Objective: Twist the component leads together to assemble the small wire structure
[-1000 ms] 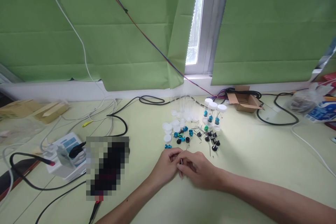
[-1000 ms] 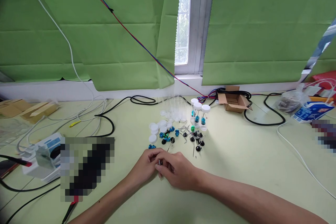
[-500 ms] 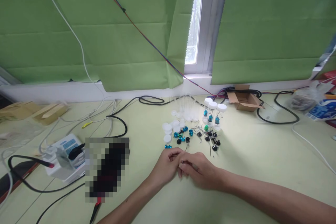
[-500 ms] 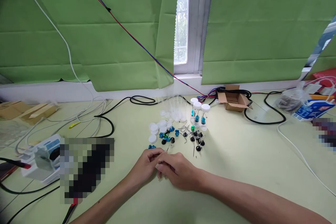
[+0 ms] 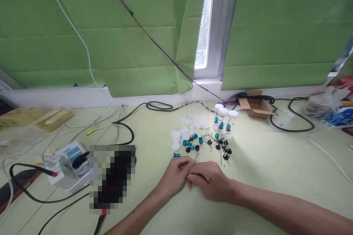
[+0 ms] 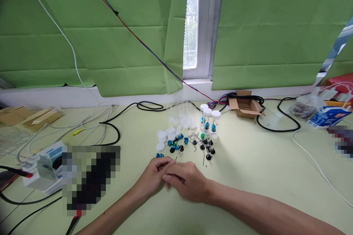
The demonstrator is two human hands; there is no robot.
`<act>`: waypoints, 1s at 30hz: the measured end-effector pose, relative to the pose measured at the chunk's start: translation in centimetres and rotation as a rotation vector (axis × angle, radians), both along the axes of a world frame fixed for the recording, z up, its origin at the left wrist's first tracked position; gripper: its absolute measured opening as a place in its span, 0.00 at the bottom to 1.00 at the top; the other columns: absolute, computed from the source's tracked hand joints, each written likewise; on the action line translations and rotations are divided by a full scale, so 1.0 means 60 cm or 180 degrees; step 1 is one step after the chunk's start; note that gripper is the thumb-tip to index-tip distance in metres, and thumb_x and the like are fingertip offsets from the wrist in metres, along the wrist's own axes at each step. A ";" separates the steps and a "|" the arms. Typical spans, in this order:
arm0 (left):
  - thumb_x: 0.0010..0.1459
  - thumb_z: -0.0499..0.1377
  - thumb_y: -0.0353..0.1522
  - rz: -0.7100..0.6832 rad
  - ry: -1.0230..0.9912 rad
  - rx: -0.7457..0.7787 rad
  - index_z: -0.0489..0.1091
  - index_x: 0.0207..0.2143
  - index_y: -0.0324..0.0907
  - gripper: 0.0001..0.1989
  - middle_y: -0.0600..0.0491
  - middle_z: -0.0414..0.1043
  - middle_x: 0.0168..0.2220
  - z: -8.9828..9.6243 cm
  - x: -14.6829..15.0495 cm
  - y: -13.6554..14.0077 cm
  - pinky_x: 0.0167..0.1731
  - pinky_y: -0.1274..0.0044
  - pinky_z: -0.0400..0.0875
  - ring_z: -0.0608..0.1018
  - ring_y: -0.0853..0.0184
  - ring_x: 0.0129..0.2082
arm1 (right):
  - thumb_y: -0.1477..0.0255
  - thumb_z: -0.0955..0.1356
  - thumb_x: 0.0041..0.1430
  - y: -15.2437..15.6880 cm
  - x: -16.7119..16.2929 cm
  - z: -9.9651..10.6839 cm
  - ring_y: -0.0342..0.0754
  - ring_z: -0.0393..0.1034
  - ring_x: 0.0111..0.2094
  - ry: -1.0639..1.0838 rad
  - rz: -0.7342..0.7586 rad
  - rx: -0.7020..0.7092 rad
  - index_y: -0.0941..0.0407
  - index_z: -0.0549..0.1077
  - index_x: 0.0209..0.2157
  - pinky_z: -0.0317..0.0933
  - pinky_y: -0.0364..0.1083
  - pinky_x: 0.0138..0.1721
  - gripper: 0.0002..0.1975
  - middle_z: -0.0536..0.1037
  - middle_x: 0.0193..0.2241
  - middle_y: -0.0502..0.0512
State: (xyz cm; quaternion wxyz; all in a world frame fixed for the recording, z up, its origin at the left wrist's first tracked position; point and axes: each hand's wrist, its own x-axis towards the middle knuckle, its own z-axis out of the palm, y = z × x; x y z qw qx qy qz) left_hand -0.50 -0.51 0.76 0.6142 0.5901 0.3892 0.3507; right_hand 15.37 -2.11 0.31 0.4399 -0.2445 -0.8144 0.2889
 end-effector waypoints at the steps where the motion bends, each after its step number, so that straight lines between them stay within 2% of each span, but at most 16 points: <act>1: 0.61 0.56 0.39 0.0009 -0.0002 0.0003 0.71 0.23 0.38 0.17 0.55 0.67 0.19 0.000 0.000 0.000 0.17 0.81 0.64 0.68 0.72 0.17 | 0.76 0.61 0.65 0.000 0.000 0.001 0.42 0.68 0.24 0.0017 -0.0034 0.0052 0.56 0.73 0.27 0.64 0.40 0.31 0.14 0.76 0.23 0.51; 10: 0.60 0.56 0.40 0.0067 -0.0037 -0.0006 0.70 0.23 0.38 0.17 0.56 0.66 0.18 -0.002 0.001 0.000 0.16 0.81 0.64 0.69 0.72 0.16 | 0.77 0.62 0.64 -0.002 -0.002 0.005 0.42 0.65 0.22 0.0110 -0.0355 0.0476 0.57 0.75 0.24 0.63 0.40 0.27 0.16 0.73 0.21 0.52; 16: 0.57 0.59 0.40 0.0174 -0.0058 -0.0056 0.69 0.21 0.39 0.17 0.58 0.64 0.16 0.002 0.003 -0.001 0.15 0.81 0.64 0.69 0.72 0.14 | 0.77 0.63 0.64 -0.001 -0.001 -0.007 0.42 0.62 0.20 0.0102 -0.0663 0.0686 0.56 0.73 0.24 0.60 0.41 0.24 0.15 0.70 0.19 0.51; 24: 0.57 0.59 0.43 0.0258 -0.0005 -0.0148 0.69 0.21 0.38 0.19 0.56 0.66 0.15 0.008 0.005 -0.001 0.14 0.81 0.66 0.70 0.71 0.14 | 0.76 0.62 0.64 0.000 -0.005 -0.010 0.42 0.57 0.18 0.0111 -0.1082 0.0701 0.56 0.67 0.21 0.52 0.42 0.21 0.16 0.65 0.16 0.48; 30: 0.55 0.61 0.43 0.0427 -0.0070 -0.0170 0.71 0.23 0.38 0.18 0.56 0.68 0.17 0.010 0.005 -0.001 0.14 0.81 0.65 0.71 0.71 0.14 | 0.76 0.61 0.64 0.001 -0.003 -0.006 0.42 0.56 0.18 0.0121 -0.1185 0.0693 0.56 0.68 0.23 0.51 0.42 0.21 0.15 0.65 0.17 0.49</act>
